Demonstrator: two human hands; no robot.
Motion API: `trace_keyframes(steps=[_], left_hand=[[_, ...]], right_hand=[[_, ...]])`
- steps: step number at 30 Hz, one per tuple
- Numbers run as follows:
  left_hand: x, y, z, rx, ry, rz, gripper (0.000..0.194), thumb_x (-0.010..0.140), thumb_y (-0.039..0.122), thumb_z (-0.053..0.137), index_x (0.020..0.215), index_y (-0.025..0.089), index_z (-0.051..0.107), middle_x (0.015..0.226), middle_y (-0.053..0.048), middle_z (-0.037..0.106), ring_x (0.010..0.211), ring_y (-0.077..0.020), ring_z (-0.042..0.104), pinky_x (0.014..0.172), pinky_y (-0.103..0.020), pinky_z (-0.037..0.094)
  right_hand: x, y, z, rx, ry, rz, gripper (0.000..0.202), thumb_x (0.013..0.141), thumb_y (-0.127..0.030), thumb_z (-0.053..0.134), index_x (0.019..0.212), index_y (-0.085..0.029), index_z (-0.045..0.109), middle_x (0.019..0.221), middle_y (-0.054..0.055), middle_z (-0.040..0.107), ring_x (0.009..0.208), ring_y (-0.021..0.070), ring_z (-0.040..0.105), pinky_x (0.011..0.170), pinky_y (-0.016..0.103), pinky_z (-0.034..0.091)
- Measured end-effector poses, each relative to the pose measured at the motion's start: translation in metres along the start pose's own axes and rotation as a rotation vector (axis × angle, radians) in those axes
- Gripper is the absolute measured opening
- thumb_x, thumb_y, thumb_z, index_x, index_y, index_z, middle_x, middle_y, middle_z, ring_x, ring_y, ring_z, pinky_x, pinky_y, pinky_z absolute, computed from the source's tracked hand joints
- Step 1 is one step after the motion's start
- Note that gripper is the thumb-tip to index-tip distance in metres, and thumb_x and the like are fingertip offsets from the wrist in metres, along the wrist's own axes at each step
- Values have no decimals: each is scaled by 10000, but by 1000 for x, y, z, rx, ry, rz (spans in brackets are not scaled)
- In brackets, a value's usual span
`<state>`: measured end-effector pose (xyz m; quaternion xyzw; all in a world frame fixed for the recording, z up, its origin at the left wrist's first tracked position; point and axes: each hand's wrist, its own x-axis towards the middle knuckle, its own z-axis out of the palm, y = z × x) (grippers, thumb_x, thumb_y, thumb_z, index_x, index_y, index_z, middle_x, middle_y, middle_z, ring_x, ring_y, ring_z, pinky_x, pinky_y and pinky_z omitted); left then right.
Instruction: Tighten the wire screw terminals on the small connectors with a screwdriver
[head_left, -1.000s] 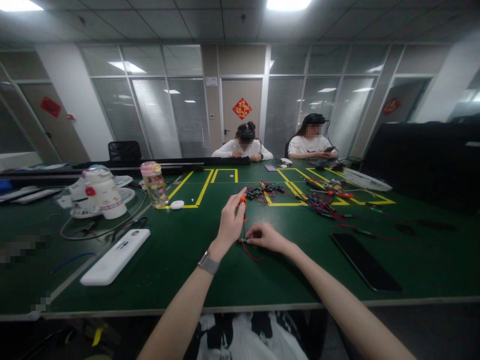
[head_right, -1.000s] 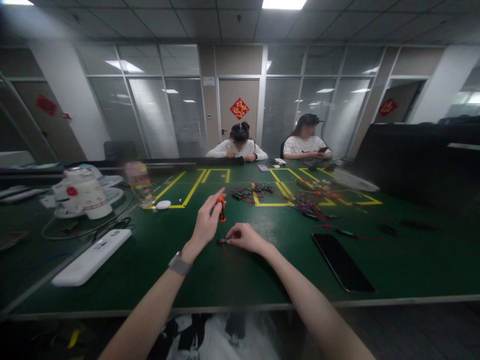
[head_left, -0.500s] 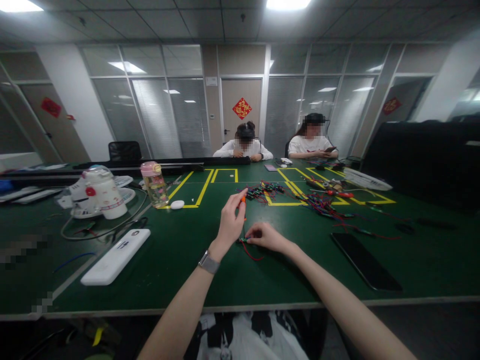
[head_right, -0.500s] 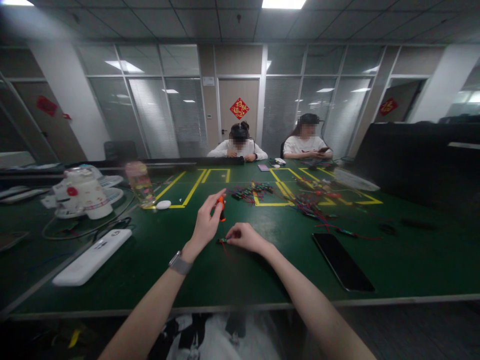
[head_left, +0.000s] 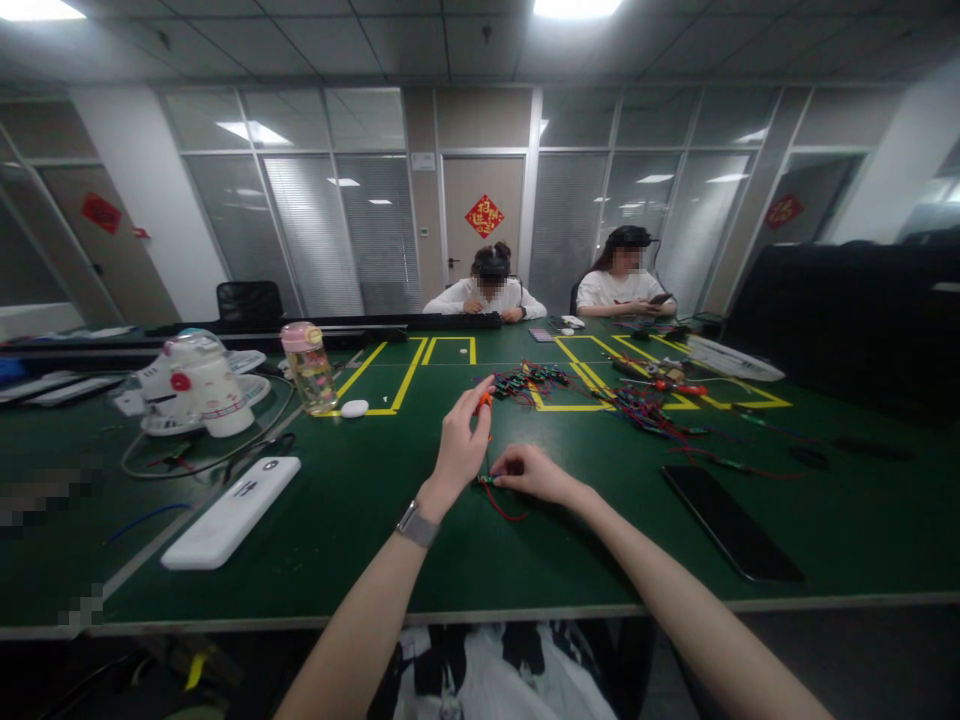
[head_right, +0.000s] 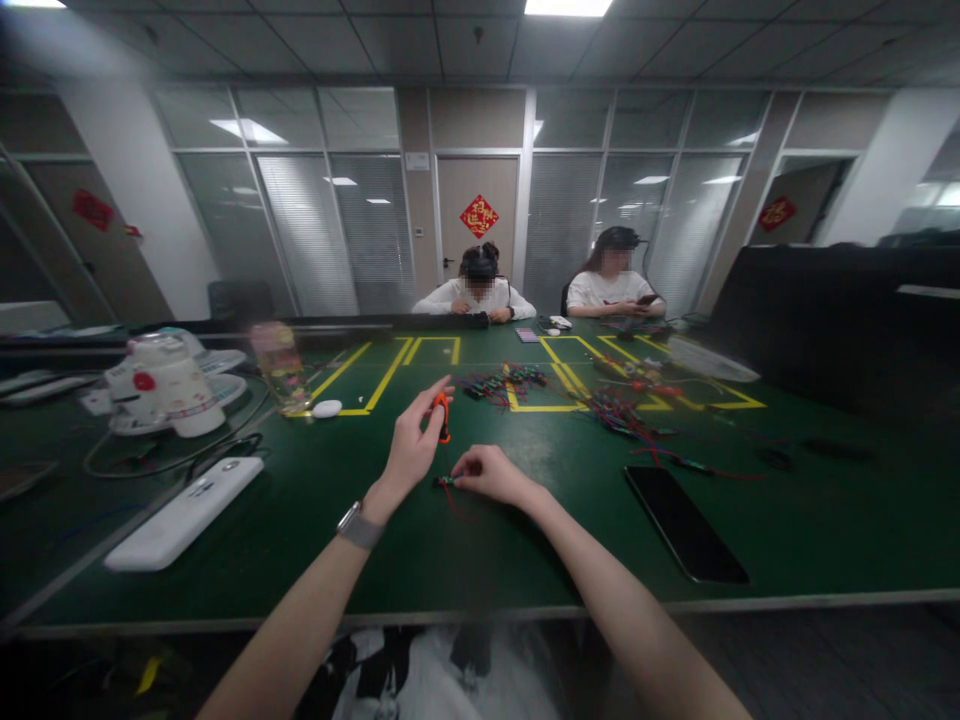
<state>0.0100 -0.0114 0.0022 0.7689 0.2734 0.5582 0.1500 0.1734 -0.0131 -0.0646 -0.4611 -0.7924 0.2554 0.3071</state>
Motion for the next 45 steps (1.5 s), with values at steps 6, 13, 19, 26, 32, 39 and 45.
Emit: trace_keyframes(steps=[6, 13, 19, 26, 32, 39, 45], left_hand=[[0, 2, -1, 119, 85, 15, 294, 843, 256, 617, 1136, 230, 620, 881, -14, 557, 794, -139, 547, 769, -274, 465], [-1, -1, 0, 17, 6, -26, 375, 950, 205, 389, 1306, 244, 501, 1069, -59, 602, 954, -158, 586, 849, -303, 475], [-1, -2, 0, 105, 83, 0, 326, 883, 245, 549, 1207, 225, 578, 979, -43, 627, 872, -160, 593, 825, -306, 484], [0, 2, -1, 97, 53, -10, 312, 921, 286, 487, 1215, 234, 578, 971, -42, 582, 861, -148, 574, 786, -279, 484], [0, 2, 0, 91, 74, -4, 294, 912, 250, 508, 1195, 227, 585, 936, -36, 595, 825, -146, 569, 785, -287, 471], [0, 0, -2, 88, 93, -47, 299, 930, 295, 467, 1193, 238, 596, 965, -41, 539, 836, -139, 559, 766, -266, 481], [0, 0, -1, 62, 83, -19, 309, 931, 240, 461, 1219, 213, 566, 978, -52, 603, 868, -157, 577, 808, -297, 473]], right_hand=[[0, 0, -1, -11, 2, 0, 143, 726, -203, 711, 852, -140, 735, 691, 20, 630, 617, 133, 551, 580, 230, 421], [0, 1, -1, -3, 1, -10, 142, 727, -216, 709, 846, -145, 735, 708, 22, 634, 625, 134, 551, 588, 232, 427], [-1, 0, -1, -9, -3, -11, 151, 725, -208, 707, 855, -136, 734, 692, 20, 625, 615, 130, 536, 576, 228, 408], [0, 0, 0, -11, 3, -9, 142, 722, -200, 711, 850, -142, 735, 698, 18, 628, 615, 128, 537, 575, 226, 410], [-1, -1, -1, -15, 6, 9, 135, 722, -190, 711, 846, -145, 736, 684, 12, 625, 608, 125, 535, 573, 223, 411], [-1, -2, -2, -24, -2, 0, 138, 727, -199, 713, 852, -146, 737, 706, 18, 626, 623, 130, 537, 582, 228, 414], [-1, -3, -2, -23, -5, 5, 140, 733, -200, 707, 855, -136, 734, 705, 21, 626, 622, 131, 540, 586, 231, 416]])
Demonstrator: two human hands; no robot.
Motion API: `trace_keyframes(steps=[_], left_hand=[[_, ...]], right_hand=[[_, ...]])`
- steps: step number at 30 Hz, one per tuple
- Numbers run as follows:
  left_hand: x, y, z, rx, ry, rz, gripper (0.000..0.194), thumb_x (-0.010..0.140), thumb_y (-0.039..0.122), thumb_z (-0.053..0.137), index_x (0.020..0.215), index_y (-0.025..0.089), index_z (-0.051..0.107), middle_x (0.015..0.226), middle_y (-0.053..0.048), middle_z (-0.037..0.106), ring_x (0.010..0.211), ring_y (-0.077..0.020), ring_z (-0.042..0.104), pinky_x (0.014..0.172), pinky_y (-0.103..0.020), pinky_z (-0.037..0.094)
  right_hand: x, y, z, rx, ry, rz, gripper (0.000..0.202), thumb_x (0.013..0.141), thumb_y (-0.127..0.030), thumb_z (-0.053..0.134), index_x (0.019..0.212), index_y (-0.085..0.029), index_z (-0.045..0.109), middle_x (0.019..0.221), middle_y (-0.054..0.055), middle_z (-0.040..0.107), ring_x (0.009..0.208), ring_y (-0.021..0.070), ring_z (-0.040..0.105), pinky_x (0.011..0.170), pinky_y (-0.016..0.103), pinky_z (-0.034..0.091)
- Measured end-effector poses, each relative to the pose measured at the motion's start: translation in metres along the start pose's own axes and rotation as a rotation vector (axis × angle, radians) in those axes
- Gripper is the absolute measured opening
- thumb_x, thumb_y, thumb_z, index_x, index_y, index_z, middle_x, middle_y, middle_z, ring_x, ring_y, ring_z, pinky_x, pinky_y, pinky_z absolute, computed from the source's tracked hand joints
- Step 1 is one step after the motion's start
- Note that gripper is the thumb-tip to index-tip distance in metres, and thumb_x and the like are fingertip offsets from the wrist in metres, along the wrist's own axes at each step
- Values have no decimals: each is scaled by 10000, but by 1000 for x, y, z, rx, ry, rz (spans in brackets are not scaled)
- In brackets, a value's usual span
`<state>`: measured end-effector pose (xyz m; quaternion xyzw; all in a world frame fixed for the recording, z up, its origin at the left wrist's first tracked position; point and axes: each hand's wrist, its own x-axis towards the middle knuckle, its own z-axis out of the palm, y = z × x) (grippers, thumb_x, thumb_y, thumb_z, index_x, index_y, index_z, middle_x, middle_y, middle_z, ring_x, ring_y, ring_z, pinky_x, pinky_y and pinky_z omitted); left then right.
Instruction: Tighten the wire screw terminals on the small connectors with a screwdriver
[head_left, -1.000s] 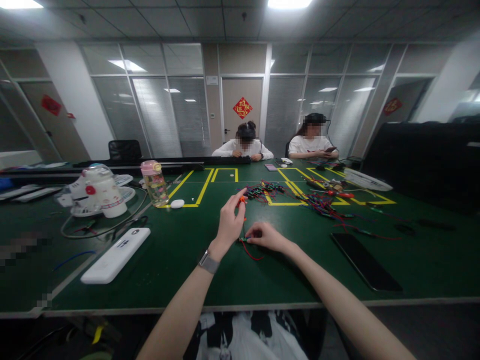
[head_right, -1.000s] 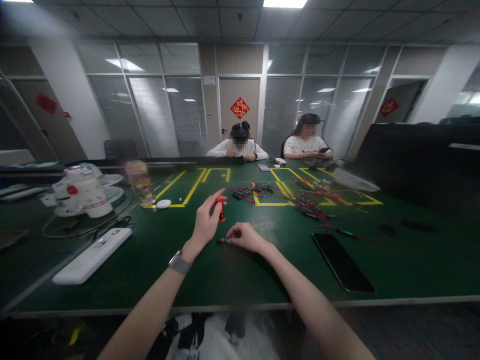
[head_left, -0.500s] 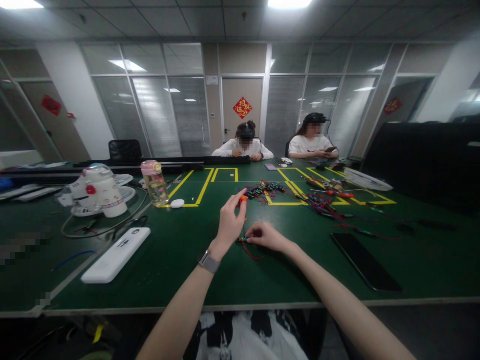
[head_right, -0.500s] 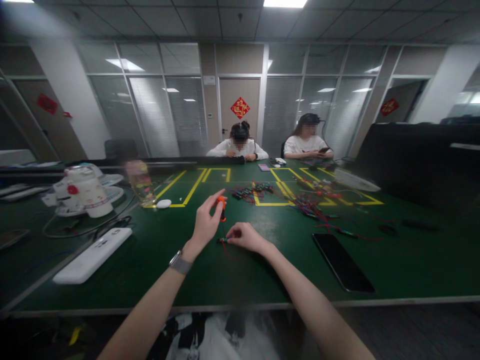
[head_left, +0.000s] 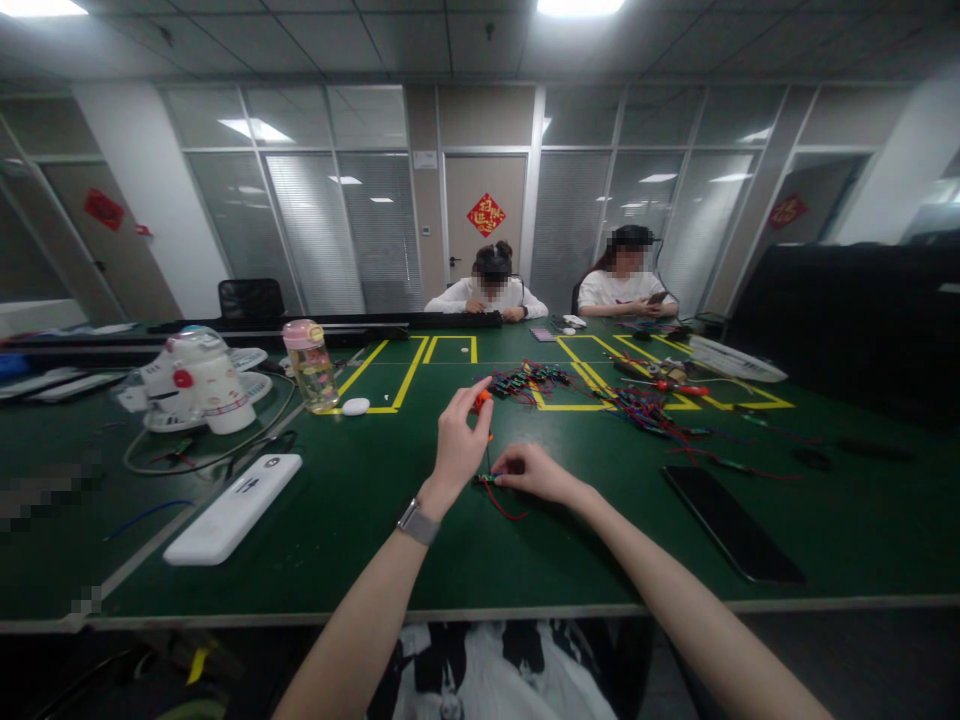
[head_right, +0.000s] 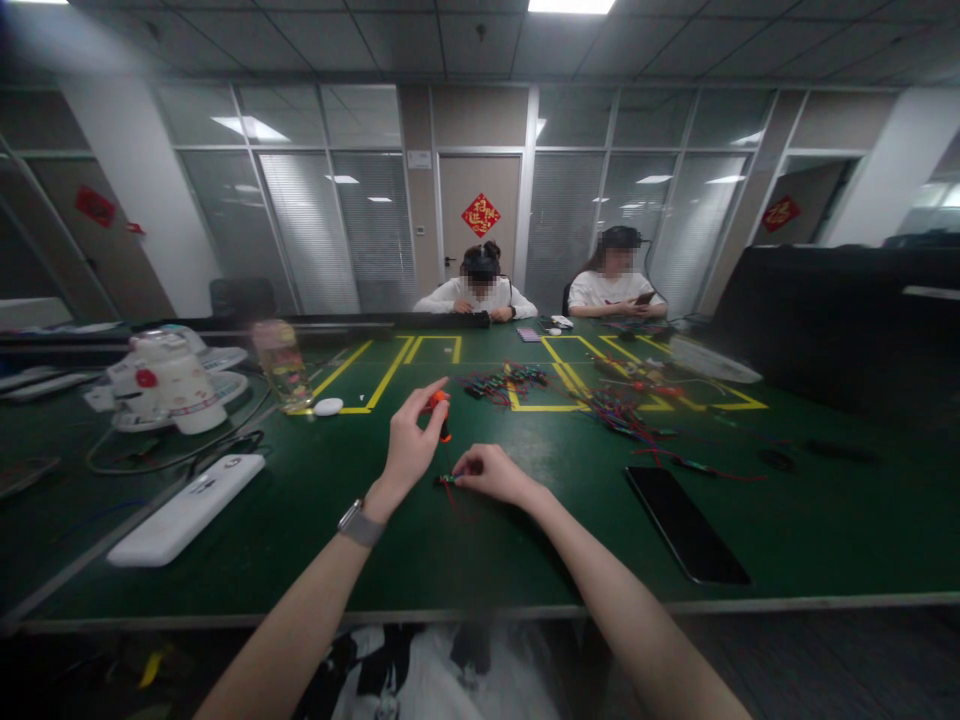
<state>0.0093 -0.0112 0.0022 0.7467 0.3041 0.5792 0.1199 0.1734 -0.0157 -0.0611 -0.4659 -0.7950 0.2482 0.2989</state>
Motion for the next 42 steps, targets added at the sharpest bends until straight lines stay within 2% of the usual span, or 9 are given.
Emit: trace_keyframes(steps=[5, 10, 13, 20, 27, 32, 37, 39, 42], left_hand=[[0, 3, -1, 53, 33, 8, 229, 870, 294, 582, 1078, 228, 649, 892, -18, 544, 798, -137, 549, 777, -267, 461], [0, 4, -2, -33, -62, 15, 343, 956, 236, 396, 1265, 242, 545, 1045, -51, 578, 942, -152, 568, 858, -290, 457], [0, 3, -1, -63, -75, 20, 355, 956, 214, 387, 1285, 228, 522, 1081, -64, 599, 962, -162, 577, 856, -302, 461], [0, 6, -1, 24, 22, 46, 185, 839, 266, 625, 1016, 231, 666, 863, -10, 532, 785, -135, 547, 764, -267, 464], [0, 5, -3, -73, -60, 30, 341, 956, 205, 374, 1237, 227, 567, 1091, -61, 621, 997, -162, 584, 890, -312, 460], [0, 1, -1, -49, -21, 15, 316, 937, 228, 429, 1212, 211, 584, 997, -61, 657, 871, -161, 606, 803, -306, 490], [0, 2, -1, 38, 24, 37, 271, 873, 273, 571, 1134, 233, 636, 863, -16, 570, 750, -131, 544, 729, -263, 473], [0, 3, -2, 45, 22, 28, 282, 884, 288, 556, 1152, 244, 630, 869, -15, 540, 747, -125, 535, 723, -254, 469], [0, 4, -2, 14, -18, 23, 326, 944, 243, 428, 1232, 248, 579, 971, -41, 562, 861, -139, 561, 796, -269, 465]], right_hand=[[0, 0, 1, 3, 3, 3, 140, 729, -200, 707, 853, -142, 731, 701, 15, 630, 619, 129, 543, 578, 227, 416], [0, 0, 1, 7, 2, 7, 143, 727, -206, 709, 850, -137, 733, 708, 21, 633, 626, 135, 556, 592, 234, 431], [0, 0, 0, 13, -5, 4, 143, 732, -205, 708, 857, -140, 731, 711, 22, 636, 627, 135, 558, 594, 233, 435], [0, -1, 1, 34, -2, 12, 120, 729, -185, 710, 839, -141, 724, 679, 10, 628, 592, 124, 547, 562, 221, 426], [0, -1, 1, 35, -1, 10, 136, 728, -201, 711, 850, -142, 729, 695, 16, 633, 616, 133, 557, 583, 230, 433], [0, 1, 1, 25, 5, 8, 135, 724, -188, 709, 848, -143, 733, 689, 14, 634, 616, 134, 553, 583, 230, 423], [0, 1, 1, 27, -1, 14, 133, 728, -197, 707, 849, -148, 733, 683, 11, 633, 600, 127, 546, 567, 224, 416], [0, 1, 1, 25, -5, 18, 131, 728, -199, 707, 847, -150, 734, 678, 10, 631, 593, 125, 542, 561, 223, 413], [0, -1, 0, 20, -5, 14, 136, 725, -198, 709, 849, -149, 735, 681, 11, 633, 596, 127, 544, 566, 225, 414]])
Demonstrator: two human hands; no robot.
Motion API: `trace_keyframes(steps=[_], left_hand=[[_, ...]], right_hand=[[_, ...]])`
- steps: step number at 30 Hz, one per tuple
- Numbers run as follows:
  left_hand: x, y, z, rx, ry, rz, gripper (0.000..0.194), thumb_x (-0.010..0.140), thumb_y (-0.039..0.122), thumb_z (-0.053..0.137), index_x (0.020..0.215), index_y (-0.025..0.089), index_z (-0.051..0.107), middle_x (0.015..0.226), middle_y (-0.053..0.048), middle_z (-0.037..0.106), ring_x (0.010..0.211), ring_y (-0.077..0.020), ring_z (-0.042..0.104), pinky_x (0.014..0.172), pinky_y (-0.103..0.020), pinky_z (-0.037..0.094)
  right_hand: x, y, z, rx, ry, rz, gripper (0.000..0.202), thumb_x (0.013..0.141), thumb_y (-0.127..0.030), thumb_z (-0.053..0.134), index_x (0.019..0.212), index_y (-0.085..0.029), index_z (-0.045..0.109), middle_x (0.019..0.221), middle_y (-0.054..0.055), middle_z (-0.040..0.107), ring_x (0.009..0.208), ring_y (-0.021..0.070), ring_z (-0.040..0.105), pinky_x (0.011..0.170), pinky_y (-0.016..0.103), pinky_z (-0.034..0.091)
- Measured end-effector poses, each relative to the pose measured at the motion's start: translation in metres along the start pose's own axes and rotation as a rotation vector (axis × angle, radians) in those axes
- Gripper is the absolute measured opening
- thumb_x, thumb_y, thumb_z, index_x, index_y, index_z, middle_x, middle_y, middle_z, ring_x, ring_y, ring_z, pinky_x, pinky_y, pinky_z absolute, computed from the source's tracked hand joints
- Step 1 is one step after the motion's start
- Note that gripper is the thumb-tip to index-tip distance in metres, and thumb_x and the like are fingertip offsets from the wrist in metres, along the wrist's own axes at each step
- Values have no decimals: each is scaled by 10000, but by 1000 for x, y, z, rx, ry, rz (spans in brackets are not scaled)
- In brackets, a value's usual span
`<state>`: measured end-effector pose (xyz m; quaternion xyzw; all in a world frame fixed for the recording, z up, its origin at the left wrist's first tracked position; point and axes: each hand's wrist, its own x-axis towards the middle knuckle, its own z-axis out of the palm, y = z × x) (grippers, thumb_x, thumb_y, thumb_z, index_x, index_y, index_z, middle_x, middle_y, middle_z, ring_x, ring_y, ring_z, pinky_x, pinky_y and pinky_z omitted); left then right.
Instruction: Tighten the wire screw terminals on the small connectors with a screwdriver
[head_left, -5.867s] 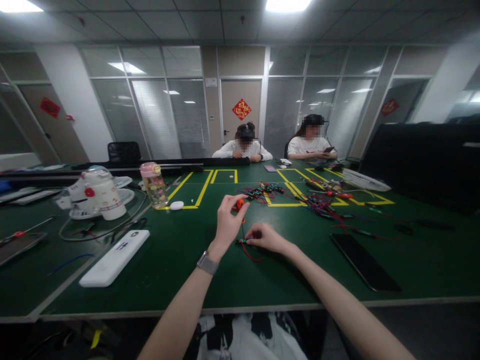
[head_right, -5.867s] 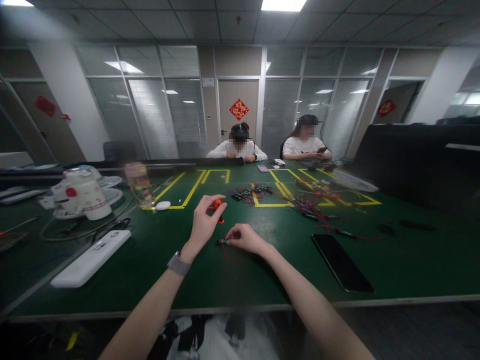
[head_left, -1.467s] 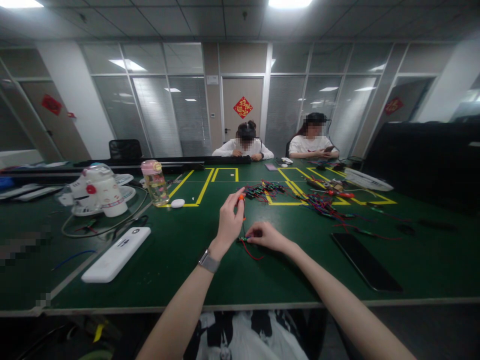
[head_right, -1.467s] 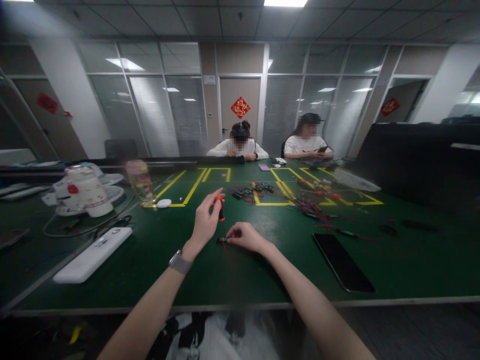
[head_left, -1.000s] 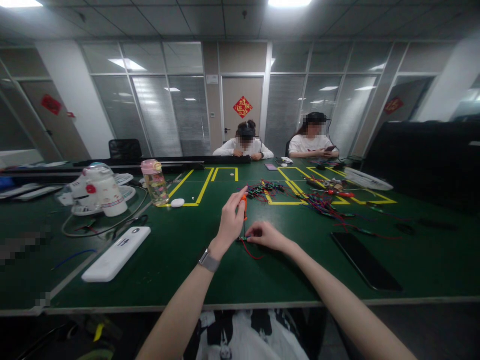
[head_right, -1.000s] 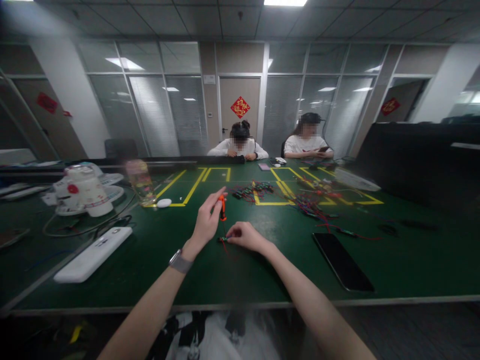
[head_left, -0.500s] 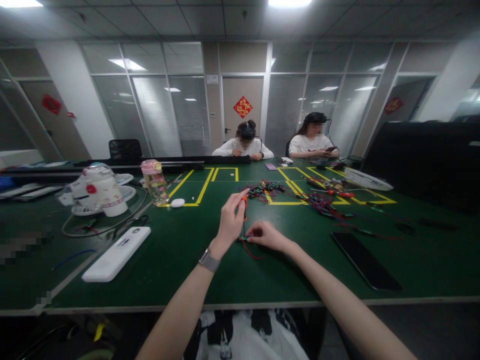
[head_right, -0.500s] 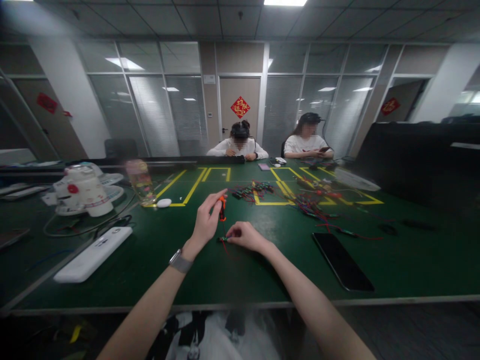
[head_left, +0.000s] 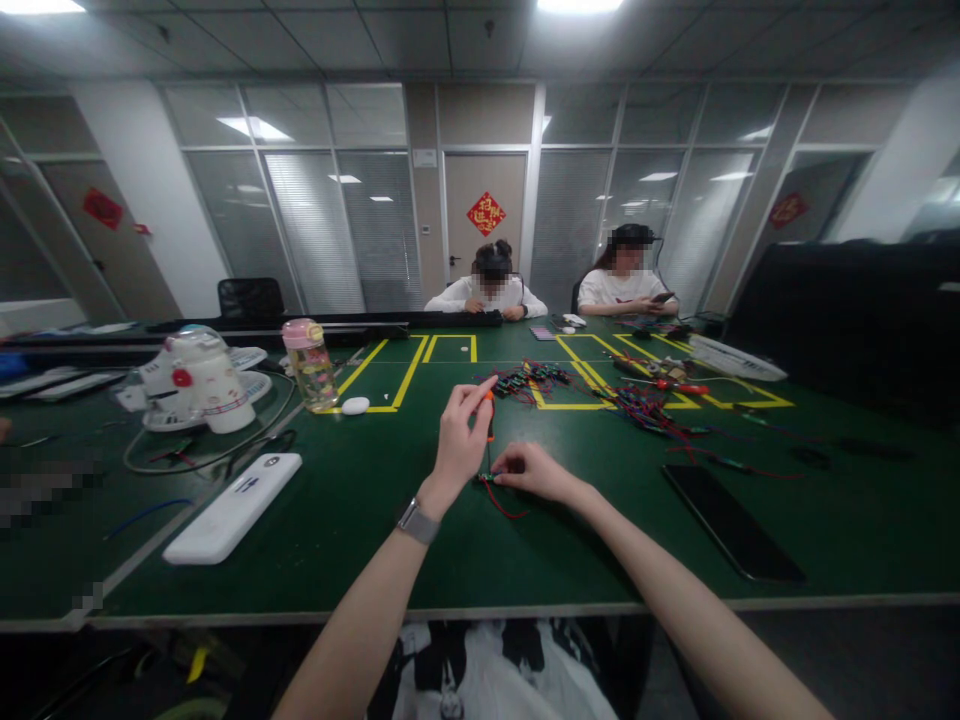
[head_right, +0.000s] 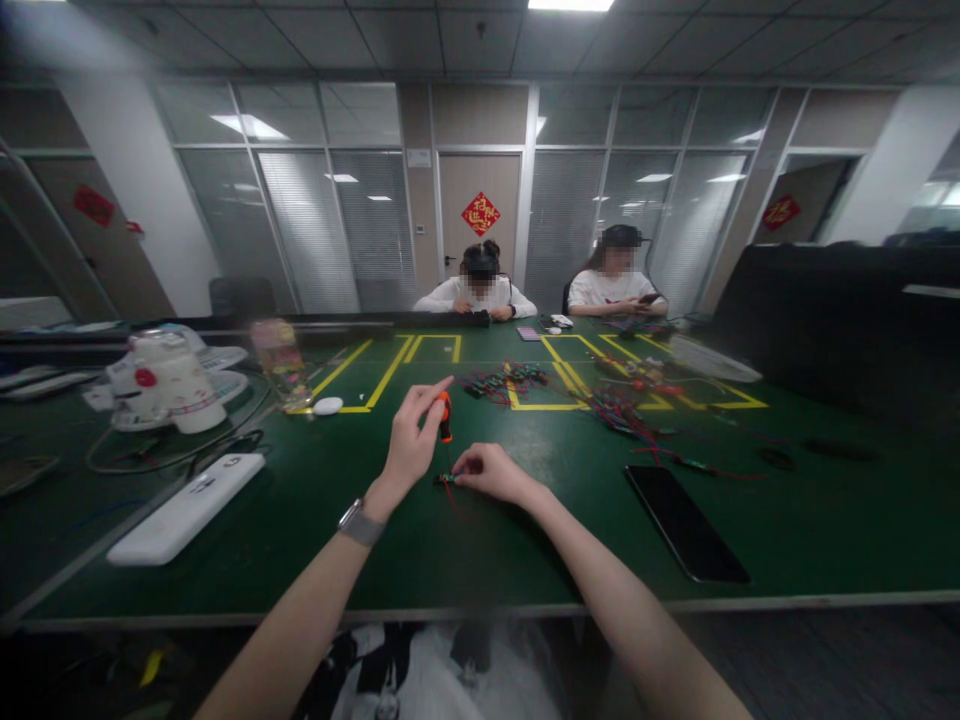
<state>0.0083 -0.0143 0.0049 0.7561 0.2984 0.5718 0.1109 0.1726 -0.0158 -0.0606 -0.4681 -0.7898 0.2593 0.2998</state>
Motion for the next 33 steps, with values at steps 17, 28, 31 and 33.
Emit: trace_keyframes(steps=[17, 28, 31, 33], left_hand=[[0, -1, 1, -94, -42, 11, 364, 960, 199, 374, 1285, 247, 531, 1131, -61, 592, 1053, -160, 558, 937, -318, 430], [0, 0, 0, -1, 63, 17, 261, 891, 274, 549, 1127, 235, 654, 906, -30, 552, 846, -143, 555, 810, -279, 463], [0, -1, 0, -65, -13, 12, 344, 953, 212, 397, 1247, 235, 573, 1082, -61, 601, 1012, -158, 567, 907, -303, 444], [-1, -3, 1, -91, -37, 6, 380, 955, 194, 376, 1305, 234, 519, 1169, -68, 613, 1093, -169, 558, 960, -321, 424]], right_hand=[[0, 0, 1, 4, 6, -1, 135, 727, -181, 705, 850, -131, 732, 690, 21, 633, 610, 134, 556, 583, 232, 429], [0, 3, 2, 20, 12, -19, 124, 725, -192, 709, 838, -147, 728, 686, 12, 631, 600, 128, 548, 567, 225, 424], [0, 1, 1, 10, 8, -20, 123, 726, -190, 707, 839, -145, 728, 686, 13, 628, 602, 128, 548, 570, 227, 425], [0, 1, 0, 7, 2, -18, 127, 728, -189, 705, 845, -141, 727, 686, 14, 628, 600, 128, 547, 569, 228, 423]])
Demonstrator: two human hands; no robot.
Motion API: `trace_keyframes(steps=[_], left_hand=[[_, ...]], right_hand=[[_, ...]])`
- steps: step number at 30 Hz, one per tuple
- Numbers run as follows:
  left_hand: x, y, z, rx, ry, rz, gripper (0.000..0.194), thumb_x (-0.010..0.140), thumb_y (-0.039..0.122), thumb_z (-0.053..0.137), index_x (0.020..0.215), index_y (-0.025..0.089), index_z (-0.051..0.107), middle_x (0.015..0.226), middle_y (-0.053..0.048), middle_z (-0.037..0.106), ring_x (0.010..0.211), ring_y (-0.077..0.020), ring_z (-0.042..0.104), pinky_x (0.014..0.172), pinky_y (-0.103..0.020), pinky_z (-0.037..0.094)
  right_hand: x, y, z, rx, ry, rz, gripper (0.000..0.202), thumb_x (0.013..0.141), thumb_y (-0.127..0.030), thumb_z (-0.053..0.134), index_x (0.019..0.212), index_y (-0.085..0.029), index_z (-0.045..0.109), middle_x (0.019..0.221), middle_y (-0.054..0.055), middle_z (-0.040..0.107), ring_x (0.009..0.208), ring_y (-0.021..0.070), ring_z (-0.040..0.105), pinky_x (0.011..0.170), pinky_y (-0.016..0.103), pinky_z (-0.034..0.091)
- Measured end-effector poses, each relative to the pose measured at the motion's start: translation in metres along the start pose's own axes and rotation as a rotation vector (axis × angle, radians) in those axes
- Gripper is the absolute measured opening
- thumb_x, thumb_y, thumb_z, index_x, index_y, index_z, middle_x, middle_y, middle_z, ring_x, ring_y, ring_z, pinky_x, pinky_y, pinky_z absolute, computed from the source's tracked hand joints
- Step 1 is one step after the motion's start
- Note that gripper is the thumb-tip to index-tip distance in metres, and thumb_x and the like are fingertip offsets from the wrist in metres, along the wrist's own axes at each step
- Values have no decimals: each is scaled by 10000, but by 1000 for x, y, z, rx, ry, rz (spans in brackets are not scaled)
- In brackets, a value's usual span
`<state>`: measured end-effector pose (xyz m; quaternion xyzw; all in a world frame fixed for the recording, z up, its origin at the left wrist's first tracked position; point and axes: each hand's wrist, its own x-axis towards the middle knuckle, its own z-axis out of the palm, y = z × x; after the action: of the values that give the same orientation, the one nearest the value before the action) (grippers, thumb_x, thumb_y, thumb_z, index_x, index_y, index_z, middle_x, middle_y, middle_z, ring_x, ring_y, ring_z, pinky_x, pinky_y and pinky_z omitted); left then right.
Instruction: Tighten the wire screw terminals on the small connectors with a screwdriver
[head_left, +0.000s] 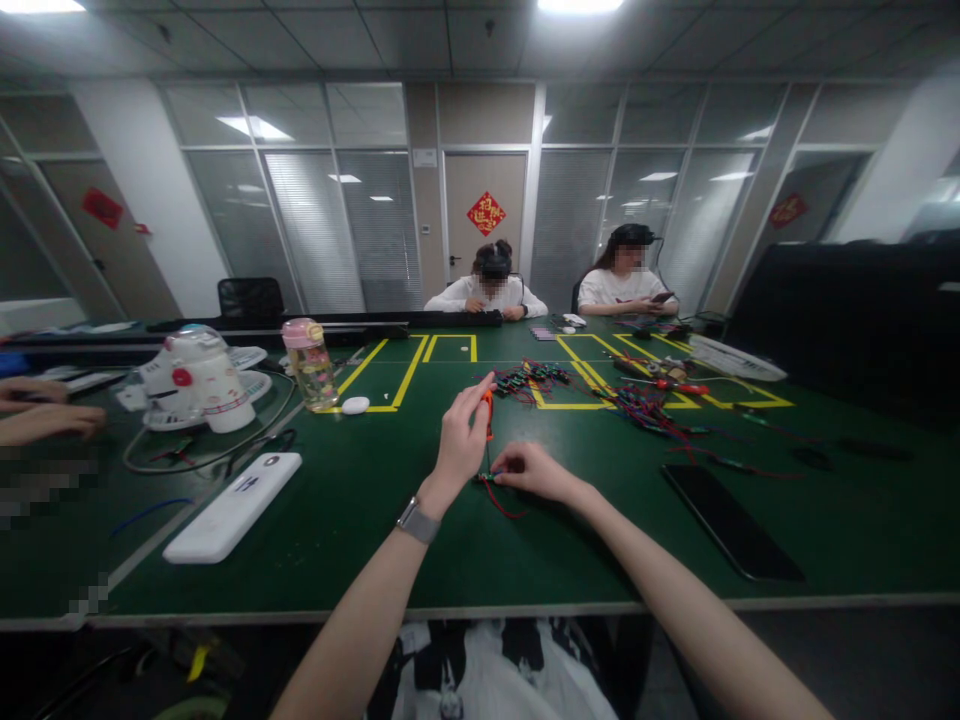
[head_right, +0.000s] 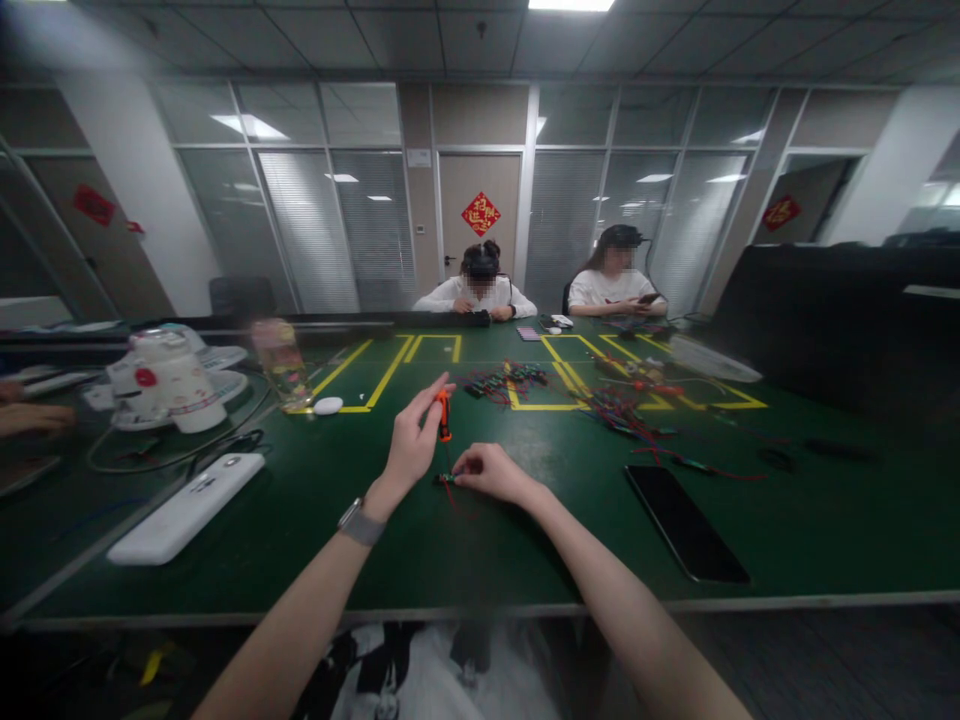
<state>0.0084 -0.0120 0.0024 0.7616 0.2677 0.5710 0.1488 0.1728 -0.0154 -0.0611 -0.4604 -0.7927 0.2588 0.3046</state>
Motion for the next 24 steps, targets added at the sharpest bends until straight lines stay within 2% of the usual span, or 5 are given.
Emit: trace_keyframes(steps=[4, 9, 12, 17, 24], left_hand=[[-1, -3, 2, 28, 44, -27, 447, 910, 227, 499, 1355, 241, 458, 1153, -67, 642, 1012, -171, 600, 932, -327, 449], [1, 1, 1, 83, 82, 39, 303, 849, 232, 602, 1152, 237, 625, 973, -38, 632, 903, -160, 593, 847, -304, 476], [1, 4, -1, 97, 76, 29, 251, 867, 230, 575, 1106, 221, 649, 958, -42, 613, 902, -158, 588, 833, -295, 477], [1, 0, 1, 31, -7, -22, 357, 926, 177, 435, 1260, 227, 550, 1068, -59, 639, 911, -151, 609, 831, -297, 493], [0, -7, 2, 74, 108, -66, 316, 892, 214, 518, 1201, 216, 585, 998, -49, 625, 782, -125, 597, 713, -255, 515]], right_hand=[[0, 1, 1, 4, 3, 3, 130, 725, -187, 708, 845, -139, 728, 683, 14, 627, 600, 129, 547, 570, 228, 421], [0, 3, 2, 32, 11, 3, 130, 721, -185, 709, 840, -134, 725, 675, 12, 628, 586, 127, 547, 555, 225, 416], [0, 3, 2, 25, 10, 1, 132, 725, -193, 710, 844, -138, 727, 680, 12, 626, 593, 127, 545, 561, 226, 415], [1, 4, 1, -12, 1, -18, 139, 731, -204, 706, 852, -142, 732, 694, 17, 625, 610, 132, 543, 577, 232, 417], [1, 1, 1, -18, 5, -12, 134, 731, -198, 702, 847, -140, 734, 699, 22, 632, 622, 136, 553, 584, 233, 421]])
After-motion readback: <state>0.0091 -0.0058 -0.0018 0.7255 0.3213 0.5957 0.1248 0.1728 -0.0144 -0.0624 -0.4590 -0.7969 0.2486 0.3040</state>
